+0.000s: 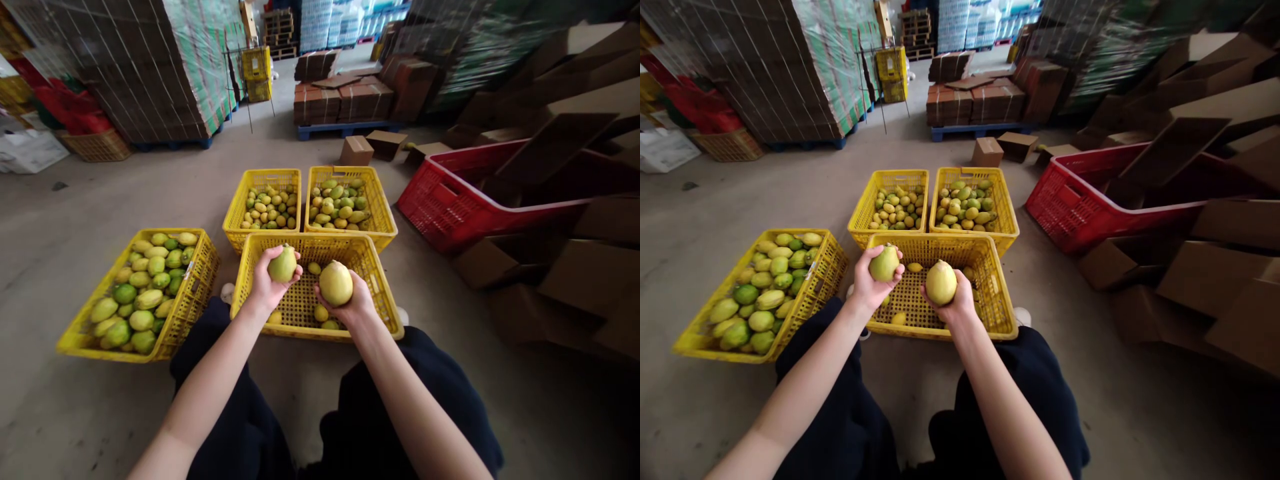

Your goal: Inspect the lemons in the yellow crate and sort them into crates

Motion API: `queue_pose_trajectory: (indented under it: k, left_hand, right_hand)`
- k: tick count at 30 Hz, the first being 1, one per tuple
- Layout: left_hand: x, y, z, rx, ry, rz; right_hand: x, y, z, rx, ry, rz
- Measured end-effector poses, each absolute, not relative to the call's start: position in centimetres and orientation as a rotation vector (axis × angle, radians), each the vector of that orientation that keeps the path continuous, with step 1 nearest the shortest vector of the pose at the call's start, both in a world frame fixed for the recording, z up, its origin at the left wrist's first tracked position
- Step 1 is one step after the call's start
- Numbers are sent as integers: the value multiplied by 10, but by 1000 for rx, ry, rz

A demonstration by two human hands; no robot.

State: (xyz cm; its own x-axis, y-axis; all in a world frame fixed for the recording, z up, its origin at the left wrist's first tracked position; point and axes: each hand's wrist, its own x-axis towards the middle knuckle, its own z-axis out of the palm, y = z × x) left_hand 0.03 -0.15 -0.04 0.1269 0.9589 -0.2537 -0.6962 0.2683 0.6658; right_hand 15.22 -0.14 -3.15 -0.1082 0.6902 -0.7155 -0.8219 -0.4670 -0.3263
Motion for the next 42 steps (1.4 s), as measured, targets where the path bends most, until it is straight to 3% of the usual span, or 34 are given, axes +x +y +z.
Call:
queue_pose_trajectory:
  k: [7,20,31,42]
  left_hand:
    - [-2,-5,3,438,616,1240]
    - [-1,9,-11,-192,553,1287]
    - [3,9,-8,-82,723,1385]
    - [6,3,-6,52,648,1103]
  right_hand:
    - [150,-4,-20,-1109,167,1827]
    - [153,1,-36,-1106,197,1675]
    - [150,2,-37,-1089,214,1649]
    - [148,-1,-31,-1001,78,1749]
